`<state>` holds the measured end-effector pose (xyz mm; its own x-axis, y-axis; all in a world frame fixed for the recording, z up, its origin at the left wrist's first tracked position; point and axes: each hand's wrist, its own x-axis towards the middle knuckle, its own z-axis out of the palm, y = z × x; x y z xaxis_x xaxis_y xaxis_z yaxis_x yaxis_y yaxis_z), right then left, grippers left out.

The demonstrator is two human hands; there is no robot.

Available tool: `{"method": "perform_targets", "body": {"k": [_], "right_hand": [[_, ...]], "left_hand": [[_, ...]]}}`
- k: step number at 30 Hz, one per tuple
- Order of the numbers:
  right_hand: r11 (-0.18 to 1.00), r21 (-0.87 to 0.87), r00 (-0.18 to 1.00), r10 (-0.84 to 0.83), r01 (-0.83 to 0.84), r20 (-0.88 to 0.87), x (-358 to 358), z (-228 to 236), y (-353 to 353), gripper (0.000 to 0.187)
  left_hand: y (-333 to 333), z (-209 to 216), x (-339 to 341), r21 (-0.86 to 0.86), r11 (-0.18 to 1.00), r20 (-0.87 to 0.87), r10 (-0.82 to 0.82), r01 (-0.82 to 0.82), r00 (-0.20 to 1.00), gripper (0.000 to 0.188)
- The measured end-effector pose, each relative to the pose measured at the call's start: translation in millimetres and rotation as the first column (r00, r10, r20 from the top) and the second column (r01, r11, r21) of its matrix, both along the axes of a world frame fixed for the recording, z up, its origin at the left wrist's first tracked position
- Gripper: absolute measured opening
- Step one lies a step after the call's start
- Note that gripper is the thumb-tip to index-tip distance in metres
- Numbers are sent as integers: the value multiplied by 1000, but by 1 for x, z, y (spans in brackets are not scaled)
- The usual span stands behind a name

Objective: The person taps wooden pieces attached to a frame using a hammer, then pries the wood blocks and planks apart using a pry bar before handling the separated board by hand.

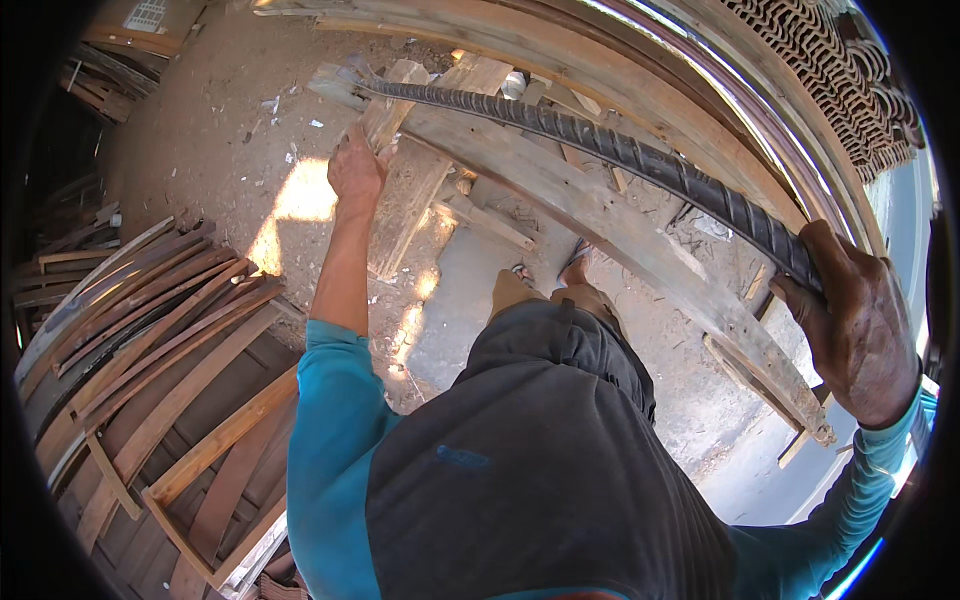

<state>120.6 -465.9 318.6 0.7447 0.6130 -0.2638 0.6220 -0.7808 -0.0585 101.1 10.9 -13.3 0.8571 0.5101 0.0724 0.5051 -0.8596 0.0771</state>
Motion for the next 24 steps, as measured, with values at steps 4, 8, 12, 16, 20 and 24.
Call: {"method": "perform_targets", "body": {"k": [4,8,12,16,20,24], "right_hand": [[979,109,967,-146,172,-210,-17,-80,-22,25],[902,125,875,-355,414,-329,-71,-230,-54,24],[795,249,809,-444,554,-384,-134,-347,-66,26],[750,123,684,-506,650,-525,-167,-408,-65,29],[673,141,648,-601,726,-468,-197,-417,-75,29],[520,156,530,-724,840,-441,-241,-404,-97,28]], "left_hand": [[-4,1,-3,-62,997,-9,50,-50,999,60],[-10,13,16,-145,989,-63,17,-26,998,62],[3,20,10,-282,956,-118,53,-85,992,59],[22,15,10,-249,968,-141,-64,27,988,54],[8,22,7,-105,974,-68,-209,201,976,55],[-40,39,8,-66,919,16,-388,388,922,55]]}}
